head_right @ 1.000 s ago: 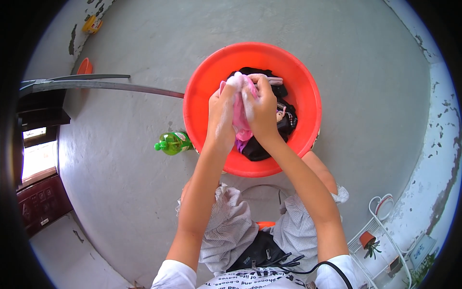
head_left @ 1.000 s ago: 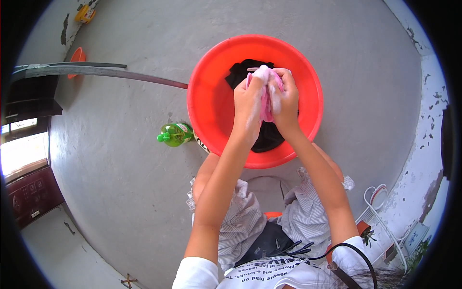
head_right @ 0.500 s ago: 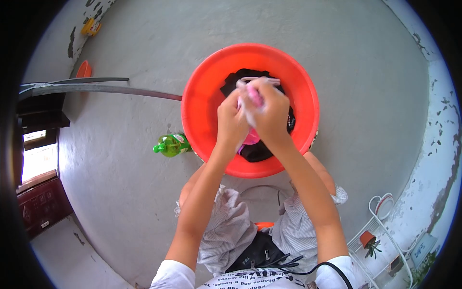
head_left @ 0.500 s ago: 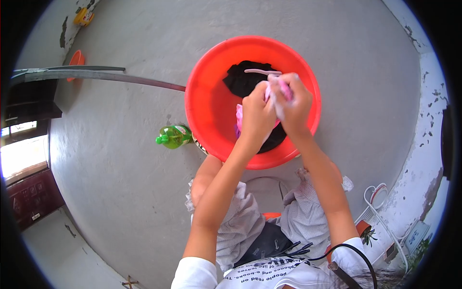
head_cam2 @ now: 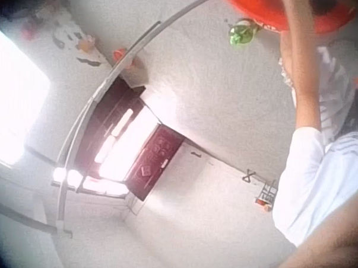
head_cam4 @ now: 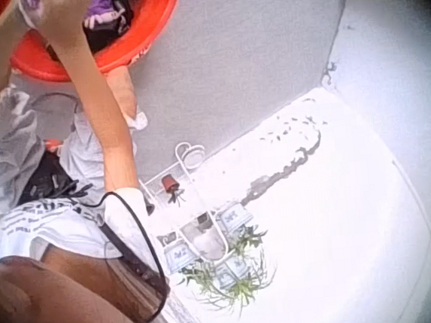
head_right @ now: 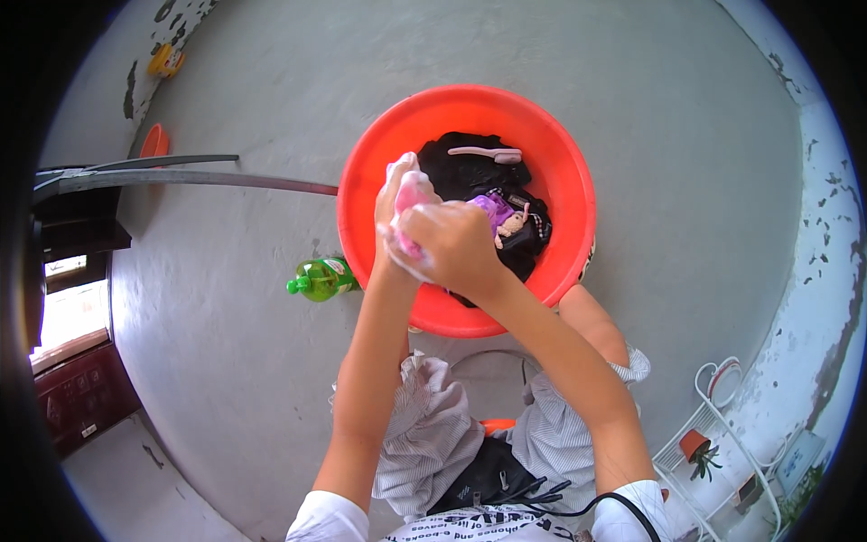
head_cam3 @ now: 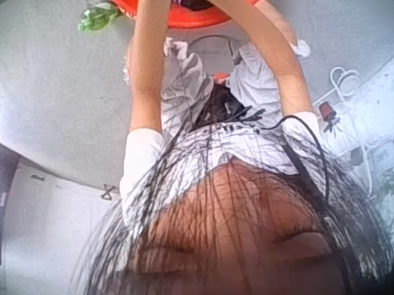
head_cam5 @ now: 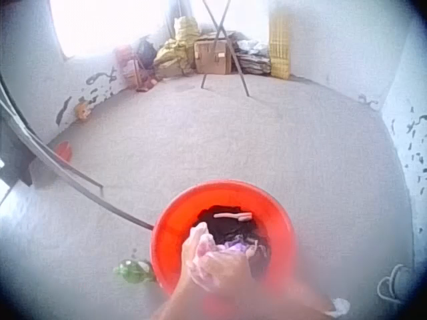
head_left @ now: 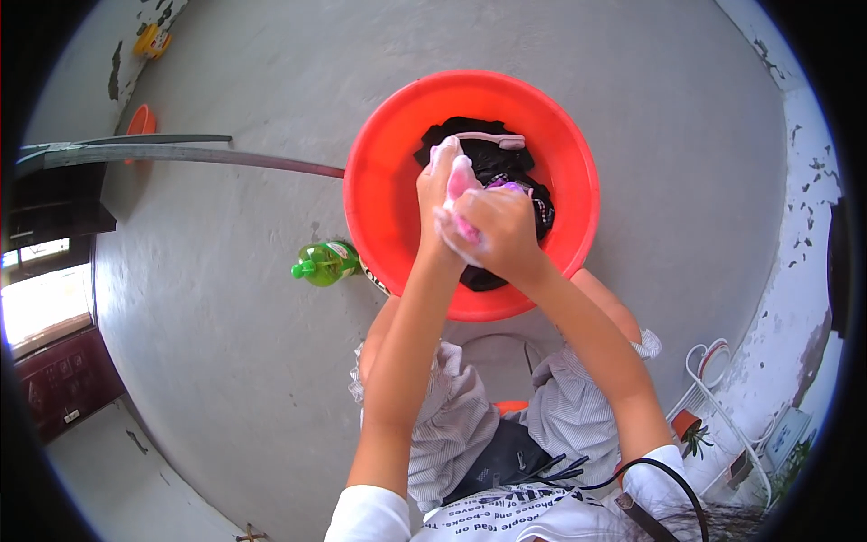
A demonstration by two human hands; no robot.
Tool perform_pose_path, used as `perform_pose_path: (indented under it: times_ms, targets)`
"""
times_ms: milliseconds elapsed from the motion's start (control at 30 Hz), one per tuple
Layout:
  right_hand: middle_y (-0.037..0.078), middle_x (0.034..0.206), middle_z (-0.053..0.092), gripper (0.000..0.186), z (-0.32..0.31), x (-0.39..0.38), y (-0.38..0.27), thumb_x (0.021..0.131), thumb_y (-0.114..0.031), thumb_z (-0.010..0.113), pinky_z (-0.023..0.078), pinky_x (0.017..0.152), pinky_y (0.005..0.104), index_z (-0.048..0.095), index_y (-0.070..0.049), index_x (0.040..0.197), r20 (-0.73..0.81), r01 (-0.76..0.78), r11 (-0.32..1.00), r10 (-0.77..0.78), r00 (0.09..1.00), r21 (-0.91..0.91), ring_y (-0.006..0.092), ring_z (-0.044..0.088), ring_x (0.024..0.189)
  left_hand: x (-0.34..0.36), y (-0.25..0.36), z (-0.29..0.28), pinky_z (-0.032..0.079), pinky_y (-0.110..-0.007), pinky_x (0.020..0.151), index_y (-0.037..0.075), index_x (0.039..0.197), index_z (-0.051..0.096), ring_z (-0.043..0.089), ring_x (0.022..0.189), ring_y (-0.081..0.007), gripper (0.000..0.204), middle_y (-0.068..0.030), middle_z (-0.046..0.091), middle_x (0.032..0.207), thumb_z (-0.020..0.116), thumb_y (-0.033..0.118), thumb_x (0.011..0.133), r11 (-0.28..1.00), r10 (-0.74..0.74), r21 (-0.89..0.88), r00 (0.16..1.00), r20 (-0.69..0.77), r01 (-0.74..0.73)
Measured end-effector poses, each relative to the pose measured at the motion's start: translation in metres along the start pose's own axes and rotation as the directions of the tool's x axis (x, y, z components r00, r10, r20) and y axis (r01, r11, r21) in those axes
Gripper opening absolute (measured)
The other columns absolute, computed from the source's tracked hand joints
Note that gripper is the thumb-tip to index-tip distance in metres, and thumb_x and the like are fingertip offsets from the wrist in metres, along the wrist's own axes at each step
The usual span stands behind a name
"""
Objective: Manually scrub a pink garment in a bucket of soapy water.
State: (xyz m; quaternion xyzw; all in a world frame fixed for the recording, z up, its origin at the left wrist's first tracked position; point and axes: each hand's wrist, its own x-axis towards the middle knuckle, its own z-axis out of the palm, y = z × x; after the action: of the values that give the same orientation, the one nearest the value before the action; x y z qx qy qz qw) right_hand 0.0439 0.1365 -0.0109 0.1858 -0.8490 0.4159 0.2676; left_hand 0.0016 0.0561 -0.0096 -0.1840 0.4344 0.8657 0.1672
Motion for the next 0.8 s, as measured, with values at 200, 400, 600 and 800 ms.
perform_pose_path:
  times_ms: [200, 400, 600, 800]
  targets:
    - [0.014, 0.056, 0.048, 0.025, -0.007, 0.016, 0.036, 0.079, -0.024, 0.061, 0.040, 0.048, 0.0363, 0.050, -0.004, 0.068, -0.073, -0.503, 0.856, 0.513, 0.855, 0.120, 0.0312, 0.051, 0.051, -0.025, -0.011, 0.015, 0.045, -0.024, 0.061, 0.006, 0.099, 0.050, 0.051, 0.068, -0.0101, 0.029, -0.0021, 0.052, 0.080, 0.042, 0.032, 0.091, 0.991, -0.111, 0.087, 0.991, 0.077, 0.104]
    - [0.013, 0.056, 0.048, 0.024, -0.001, 0.004, 0.018, 0.074, -0.017, 0.065, 0.039, 0.046, 0.0343, 0.047, -0.005, 0.062, -0.043, -0.285, 0.954, 0.290, 0.956, 0.096, 0.0287, 0.049, 0.049, -0.015, -0.005, 0.006, 0.044, -0.024, 0.059, 0.011, 0.097, 0.053, 0.052, 0.071, -0.0112, 0.022, 0.0000, 0.053, 0.080, 0.049, 0.031, 0.089, 0.998, -0.054, 0.011, 0.998, -0.030, 0.054]
    - [0.007, 0.054, 0.049, 0.019, 0.007, -0.002, 0.000, 0.069, -0.013, 0.067, 0.041, 0.044, 0.0324, 0.050, -0.008, 0.061, -0.025, 0.068, 0.997, -0.067, 0.997, 0.040, 0.0245, 0.051, 0.046, 0.004, -0.007, -0.021, 0.035, -0.023, 0.046, 0.013, 0.078, 0.047, 0.042, 0.051, -0.0071, 0.022, 0.0037, 0.041, 0.063, 0.050, 0.032, 0.089, 0.998, 0.025, -0.052, 0.998, 0.057, -0.022]
    - [0.014, 0.058, 0.050, 0.017, 0.006, 0.001, 0.030, 0.076, -0.015, 0.060, 0.041, 0.048, 0.0338, 0.054, -0.002, 0.069, -0.099, -0.309, 0.932, 0.332, 0.938, 0.190, 0.0292, 0.048, 0.050, -0.019, -0.005, 0.009, 0.045, -0.027, 0.074, 0.008, 0.104, 0.052, 0.052, 0.086, -0.0118, 0.029, -0.0018, 0.054, 0.093, 0.045, 0.033, 0.091, 0.997, -0.004, 0.075, 0.996, 0.090, -0.003]
